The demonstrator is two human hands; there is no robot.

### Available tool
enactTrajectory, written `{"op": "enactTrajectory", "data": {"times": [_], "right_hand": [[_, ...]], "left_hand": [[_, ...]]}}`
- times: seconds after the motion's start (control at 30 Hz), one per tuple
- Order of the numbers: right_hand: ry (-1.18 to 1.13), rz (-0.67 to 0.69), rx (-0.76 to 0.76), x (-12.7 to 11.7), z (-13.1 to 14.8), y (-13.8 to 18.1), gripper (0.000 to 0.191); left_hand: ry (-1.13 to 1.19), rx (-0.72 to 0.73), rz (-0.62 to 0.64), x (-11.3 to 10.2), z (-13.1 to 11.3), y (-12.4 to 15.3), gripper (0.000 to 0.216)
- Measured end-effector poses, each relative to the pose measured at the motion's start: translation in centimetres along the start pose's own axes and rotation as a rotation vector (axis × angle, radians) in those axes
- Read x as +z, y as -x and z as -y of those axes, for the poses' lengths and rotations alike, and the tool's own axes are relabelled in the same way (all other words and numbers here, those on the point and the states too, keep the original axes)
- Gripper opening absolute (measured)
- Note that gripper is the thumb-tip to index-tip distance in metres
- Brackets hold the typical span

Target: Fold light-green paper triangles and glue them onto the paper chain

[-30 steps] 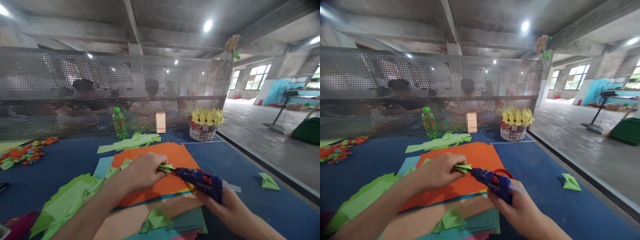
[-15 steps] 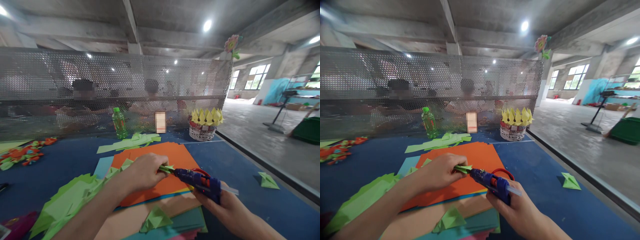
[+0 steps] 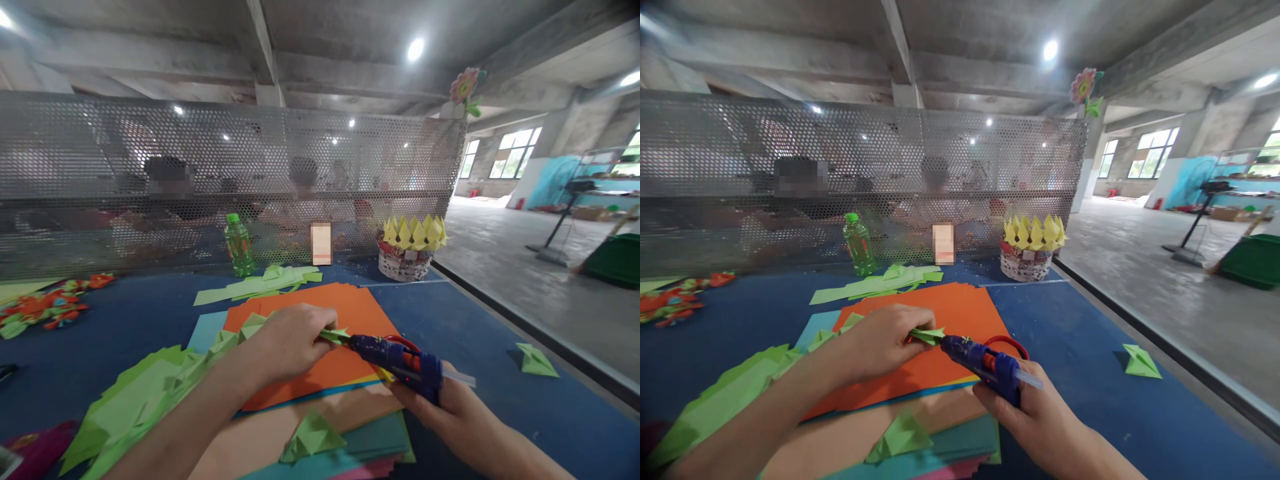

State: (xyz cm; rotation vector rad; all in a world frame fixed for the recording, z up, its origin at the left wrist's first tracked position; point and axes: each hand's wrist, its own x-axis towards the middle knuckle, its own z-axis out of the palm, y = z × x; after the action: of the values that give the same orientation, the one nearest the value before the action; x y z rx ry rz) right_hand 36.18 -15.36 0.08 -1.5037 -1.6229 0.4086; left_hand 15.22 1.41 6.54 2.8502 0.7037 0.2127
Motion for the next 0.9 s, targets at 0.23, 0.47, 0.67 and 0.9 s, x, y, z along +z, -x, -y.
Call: {"op": "enactTrajectory", "data": {"times": [0.23,0.47,0.67,0.9], "right_hand": [[-0.008,0.011,-0.011,0.0,0.2,-0.2,0.032],[0.005,0.026,-0.005,0.0,-0.1,-0.2,0.033],[-0.009,0.048,0.007,0.1,-0.2,-0.2,0.031],[-0.050,0.044,0.044,0.0,-0.1,-0.2,0.030]], "left_hand": [[-0.010,0.002,-0.011,0.1,0.4,0.0,0.016],[-0.013,0.003,-0.035,-0.1,0.8,0.1,0.013],[-0.002,-0.007,-0.044,-0.2,1.0,0.1,0.016],[0.011,-0.019,-0.044,-0.5,1.3,0.1,0.019]]}}
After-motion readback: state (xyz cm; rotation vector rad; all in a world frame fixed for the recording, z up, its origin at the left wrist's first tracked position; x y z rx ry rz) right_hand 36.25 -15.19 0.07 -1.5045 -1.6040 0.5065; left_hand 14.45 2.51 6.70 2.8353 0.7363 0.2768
